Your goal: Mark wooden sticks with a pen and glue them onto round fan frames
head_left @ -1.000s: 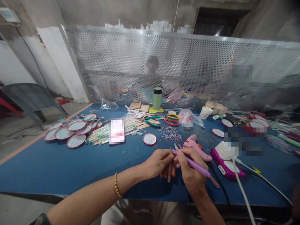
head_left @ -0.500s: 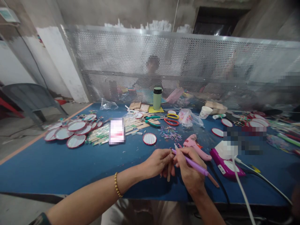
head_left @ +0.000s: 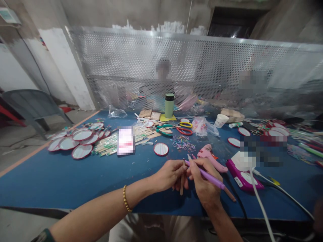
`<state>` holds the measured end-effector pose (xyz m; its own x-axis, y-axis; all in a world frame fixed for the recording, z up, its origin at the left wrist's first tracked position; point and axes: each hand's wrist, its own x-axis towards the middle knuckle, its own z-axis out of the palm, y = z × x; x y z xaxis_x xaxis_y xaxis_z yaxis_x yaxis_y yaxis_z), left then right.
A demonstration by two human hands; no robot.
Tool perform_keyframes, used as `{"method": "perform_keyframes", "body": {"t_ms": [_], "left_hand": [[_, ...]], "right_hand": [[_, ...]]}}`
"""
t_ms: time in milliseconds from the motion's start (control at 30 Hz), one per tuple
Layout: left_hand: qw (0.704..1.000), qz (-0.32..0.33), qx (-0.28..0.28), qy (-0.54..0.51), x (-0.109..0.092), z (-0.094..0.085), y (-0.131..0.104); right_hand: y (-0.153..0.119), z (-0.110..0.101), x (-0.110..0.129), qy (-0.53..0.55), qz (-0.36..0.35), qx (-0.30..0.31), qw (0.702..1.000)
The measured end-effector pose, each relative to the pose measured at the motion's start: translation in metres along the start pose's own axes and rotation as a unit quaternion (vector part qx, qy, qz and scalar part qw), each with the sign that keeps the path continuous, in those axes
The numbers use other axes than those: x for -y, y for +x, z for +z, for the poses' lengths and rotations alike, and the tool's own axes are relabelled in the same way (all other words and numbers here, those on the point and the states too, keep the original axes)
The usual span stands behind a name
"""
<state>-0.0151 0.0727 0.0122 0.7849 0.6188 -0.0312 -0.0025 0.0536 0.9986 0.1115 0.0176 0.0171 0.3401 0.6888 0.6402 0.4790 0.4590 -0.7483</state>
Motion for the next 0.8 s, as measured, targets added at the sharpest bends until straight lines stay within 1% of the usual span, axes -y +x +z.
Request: {"method": "perform_keyframes", "body": {"t_ms": [133, 367, 800], "left_hand": [[1.000, -0.003, 0.002, 0.000, 0.0002, -0.0001, -0.0002], [1.000, -0.007, 0.009, 0.002, -0.0055, 0.0004, -0.0020], [1.000, -0.006, 0.006, 0.002, 0.0003, -0.0016, -0.0001]], "right_hand": [[0.0001, 0.0005, -0.0005, 0.002, 0.003, 0.000, 1.000], [0.0004, -0.0011, -0.0032, -0.015, -0.002, -0.019, 1.000], [-0.0006, -0.0003, -0.0058, -0.028, -0.016, -0.016, 0.999]]}}
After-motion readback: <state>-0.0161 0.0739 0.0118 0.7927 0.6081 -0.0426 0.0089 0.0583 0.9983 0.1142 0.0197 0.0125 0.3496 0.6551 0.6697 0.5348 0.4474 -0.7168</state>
